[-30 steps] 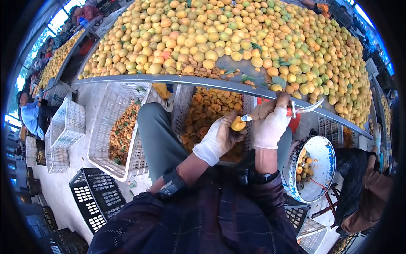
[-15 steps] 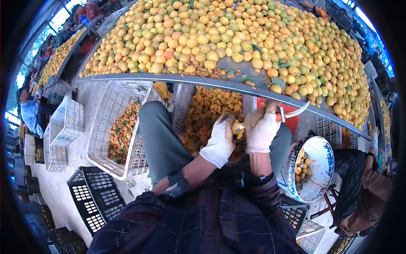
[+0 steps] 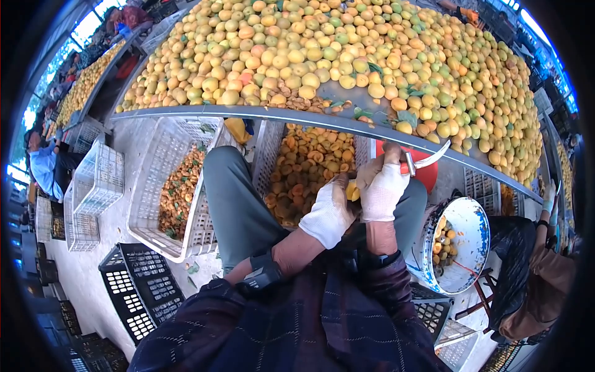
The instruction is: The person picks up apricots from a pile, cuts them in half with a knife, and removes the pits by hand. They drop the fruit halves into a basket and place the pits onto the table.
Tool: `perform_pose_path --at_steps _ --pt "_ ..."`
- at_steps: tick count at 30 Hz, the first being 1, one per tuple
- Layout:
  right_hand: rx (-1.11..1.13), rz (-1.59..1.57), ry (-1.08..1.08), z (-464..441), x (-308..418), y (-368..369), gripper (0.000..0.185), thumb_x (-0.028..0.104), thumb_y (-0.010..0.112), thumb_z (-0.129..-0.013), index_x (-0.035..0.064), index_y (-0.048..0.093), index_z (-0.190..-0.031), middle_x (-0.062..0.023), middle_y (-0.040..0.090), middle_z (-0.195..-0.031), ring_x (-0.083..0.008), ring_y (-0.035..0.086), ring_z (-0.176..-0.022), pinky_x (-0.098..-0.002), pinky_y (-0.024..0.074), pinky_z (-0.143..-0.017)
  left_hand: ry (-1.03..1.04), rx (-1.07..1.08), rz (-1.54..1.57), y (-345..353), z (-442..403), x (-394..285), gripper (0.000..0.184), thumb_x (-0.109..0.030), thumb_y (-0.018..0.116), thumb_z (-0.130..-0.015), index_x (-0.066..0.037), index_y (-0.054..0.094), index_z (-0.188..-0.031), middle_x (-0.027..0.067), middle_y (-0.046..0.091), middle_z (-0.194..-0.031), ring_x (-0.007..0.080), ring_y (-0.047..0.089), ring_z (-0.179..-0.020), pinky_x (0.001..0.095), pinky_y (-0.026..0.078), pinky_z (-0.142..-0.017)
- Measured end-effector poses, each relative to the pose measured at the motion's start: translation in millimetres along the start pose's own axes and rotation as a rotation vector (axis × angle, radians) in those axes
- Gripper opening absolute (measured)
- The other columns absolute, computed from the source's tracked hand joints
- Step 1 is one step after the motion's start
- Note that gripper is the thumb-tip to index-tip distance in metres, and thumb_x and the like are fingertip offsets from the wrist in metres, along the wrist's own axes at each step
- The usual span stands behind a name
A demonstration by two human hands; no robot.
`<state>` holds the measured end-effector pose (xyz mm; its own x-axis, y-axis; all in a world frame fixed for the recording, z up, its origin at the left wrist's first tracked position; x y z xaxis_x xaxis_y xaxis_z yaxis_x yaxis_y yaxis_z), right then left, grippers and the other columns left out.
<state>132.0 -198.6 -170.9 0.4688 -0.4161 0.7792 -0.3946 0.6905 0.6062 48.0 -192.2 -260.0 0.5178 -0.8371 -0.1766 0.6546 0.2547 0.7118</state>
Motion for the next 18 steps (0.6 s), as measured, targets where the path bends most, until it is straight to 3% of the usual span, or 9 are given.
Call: perform_pose_path --at_steps 2,6,8,11,13,14,15,17,18 --pt "0.023 -0.015 0.054 -2 -2 -5 0.025 0.025 0.056 -0.092 0.0105 0.047 -0.074 0.0041 0.031 -0.045 -0.0079 0.028 -0.031 -0.0252 0.0208 -0.030 0.744 0.149 -1.561 -8 -4 -17 0.031 -0.026 0.040 -0.098 -0.007 0.048 -0.121 0.0113 0.054 -0.119 0.0250 0.054 -0.110 0.0409 0.043 -0.097" --pt "0.095 -0.117 0.155 -5 -8 -9 0.023 0.023 0.055 -0.093 0.0118 0.048 -0.074 0.0058 0.029 -0.045 -0.0069 0.024 -0.031 -0.0246 0.0186 -0.031 0.913 0.246 -1.308 -14 -9 -19 0.029 -0.025 0.038 -0.098 -0.008 0.050 -0.119 0.0098 0.055 -0.119 0.0237 0.053 -0.109 0.0423 0.045 -0.093" --pt "0.121 -0.154 0.166 -3 -10 -8 0.023 0.023 0.054 -0.093 0.0118 0.048 -0.074 0.0058 0.028 -0.045 -0.0070 0.024 -0.030 -0.0247 0.0187 -0.030 0.851 0.254 -1.284 -19 -21 -19 0.029 -0.025 0.039 -0.098 -0.009 0.051 -0.119 0.0092 0.055 -0.116 0.0239 0.053 -0.108 0.0419 0.046 -0.091" --pt "0.152 0.004 0.088 1 -12 -6 0.017 0.019 0.054 -0.092 0.0104 0.053 -0.077 0.0056 0.037 -0.051 -0.0052 0.033 -0.037 -0.0236 0.0256 -0.035 0.861 0.281 -1.340 -21 -28 -23 0.026 -0.024 0.040 -0.098 -0.010 0.052 -0.115 0.0088 0.058 -0.109 0.0243 0.055 -0.104 0.0413 0.048 -0.085" --pt "0.180 0.361 -0.169 -6 -14 -11 0.011 0.016 0.055 -0.091 0.0088 0.059 -0.084 0.0047 0.047 -0.062 -0.0038 0.041 -0.050 -0.0222 0.0327 -0.044 0.936 0.299 -1.414 -9 -22 -34 0.024 -0.024 0.040 -0.098 -0.010 0.054 -0.112 0.0090 0.059 -0.105 0.0244 0.057 -0.100 0.0412 0.050 -0.081" --pt "0.280 0.417 -0.176 0 -12 -11 0.010 0.016 0.057 -0.091 0.0069 0.061 -0.090 0.0030 0.053 -0.070 -0.0032 0.045 -0.061 -0.0214 0.0359 -0.052 0.622 0.152 -0.870 1 -11 -54 0.025 -0.028 0.041 -0.098 -0.010 0.054 -0.110 0.0094 0.061 -0.100 0.0243 0.059 -0.096 0.0412 0.051 -0.078" --pt "0.281 0.419 -0.176 -1 -14 -20 0.010 0.016 0.057 -0.091 0.0069 0.061 -0.090 0.0030 0.053 -0.070 -0.0032 0.045 -0.061 -0.0214 0.0359 -0.052 0.300 0.012 -0.327 2 -5 -60 0.027 -0.031 0.042 -0.098 -0.009 0.054 -0.108 0.0098 0.062 -0.095 0.0242 0.062 -0.091 0.0412 0.053 -0.075" --pt "0.079 0.282 -0.072 -10 -23 -37 0.013 0.018 0.057 -0.091 0.0071 0.059 -0.085 0.0029 0.048 -0.061 -0.0049 0.044 -0.051 -0.0233 0.0356 -0.044 0.593 0.115 -0.484 17 2 -90 0.029 -0.034 0.045 -0.097 -0.006 0.054 -0.098 0.0075 0.062 -0.084 0.0218 0.064 -0.076 0.0400 0.053 -0.060" --pt "0.074 0.119 0.009 -10 -20 -34 0.018 0.021 0.056 -0.092 0.0074 0.056 -0.080 0.0033 0.041 -0.052 -0.0069 0.039 -0.039 -0.0251 0.0307 -0.035 0.492 0.125 -0.427 13 -8 -92 0.034 -0.040 0.044 -0.097 -0.007 0.053 -0.101 0.0087 0.062 -0.085 0.0230 0.064 -0.076 0.0382 0.053 -0.063"
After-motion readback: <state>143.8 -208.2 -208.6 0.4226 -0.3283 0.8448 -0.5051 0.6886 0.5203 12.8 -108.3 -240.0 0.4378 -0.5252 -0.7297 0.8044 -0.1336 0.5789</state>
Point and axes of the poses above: each hand's wrist, its own z-axis away from the middle knuckle, its own y-axis out of the palm, x = y × z, the point moved 5 cm from there along -z, towards the middle knuckle
